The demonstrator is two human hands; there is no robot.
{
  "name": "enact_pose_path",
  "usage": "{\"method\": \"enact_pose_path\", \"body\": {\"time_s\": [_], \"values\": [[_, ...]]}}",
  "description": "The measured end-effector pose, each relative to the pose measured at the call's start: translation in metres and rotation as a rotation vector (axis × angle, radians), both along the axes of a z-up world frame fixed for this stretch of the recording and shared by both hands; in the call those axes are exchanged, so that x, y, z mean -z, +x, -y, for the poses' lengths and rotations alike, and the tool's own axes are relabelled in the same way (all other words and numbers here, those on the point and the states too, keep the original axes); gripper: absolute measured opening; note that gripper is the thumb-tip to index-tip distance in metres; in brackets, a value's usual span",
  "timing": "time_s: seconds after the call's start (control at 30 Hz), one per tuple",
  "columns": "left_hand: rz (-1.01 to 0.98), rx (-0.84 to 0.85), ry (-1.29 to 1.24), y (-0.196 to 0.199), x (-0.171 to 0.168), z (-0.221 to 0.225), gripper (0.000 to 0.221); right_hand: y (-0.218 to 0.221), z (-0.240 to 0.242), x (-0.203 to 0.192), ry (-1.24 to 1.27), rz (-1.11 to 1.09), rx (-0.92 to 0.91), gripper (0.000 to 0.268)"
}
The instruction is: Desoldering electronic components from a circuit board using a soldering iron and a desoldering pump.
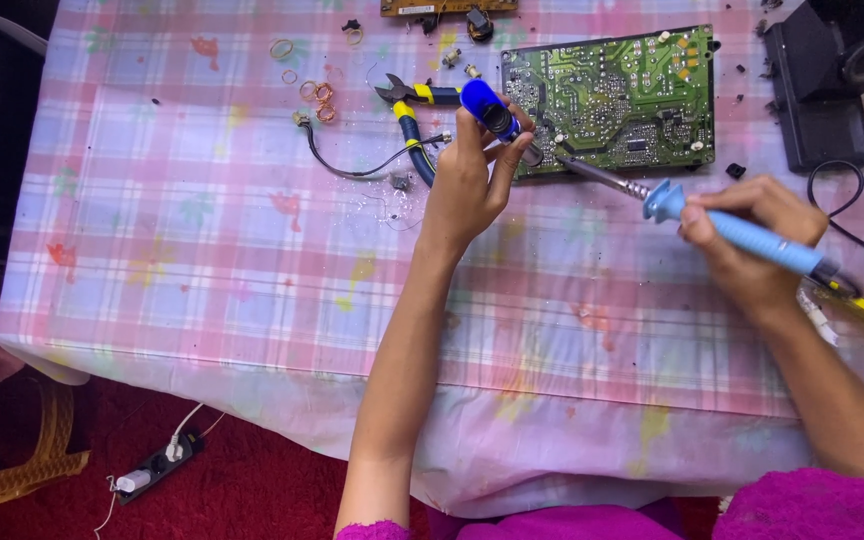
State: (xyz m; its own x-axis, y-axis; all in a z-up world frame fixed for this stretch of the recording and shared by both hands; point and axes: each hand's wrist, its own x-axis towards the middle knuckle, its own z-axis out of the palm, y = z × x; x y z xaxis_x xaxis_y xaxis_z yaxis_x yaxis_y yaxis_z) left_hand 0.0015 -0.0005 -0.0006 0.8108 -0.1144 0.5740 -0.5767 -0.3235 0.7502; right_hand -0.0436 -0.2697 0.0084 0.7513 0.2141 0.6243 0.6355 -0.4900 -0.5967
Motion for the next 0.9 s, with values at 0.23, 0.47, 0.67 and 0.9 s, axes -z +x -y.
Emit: {"method": "enact_pose_path", "body": {"time_s": [0.23,0.47,0.67,0.9], "values": [[-0.004,0.009,-0.001,-0.001,-0.002,0.002,0.030,0.055,0.006,-0.065,-0.148,-0.351,-0.156,0.014],[0.021,-0.025,0.025,0.003,0.003,0.001,0.030,0.065,-0.026,-0.105,-0.272,-0.462,-0.161,0.012],[0.047,-0.015,0.010,0.003,0.000,0.002,0.027,0.051,-0.022,-0.093,-0.368,-0.289,-0.145,0.011],[0.077,-0.033,-0.002,0.001,0.002,0.005,0.027,0.030,-0.029,-0.085,-0.493,-0.032,-0.107,0.012]]}}
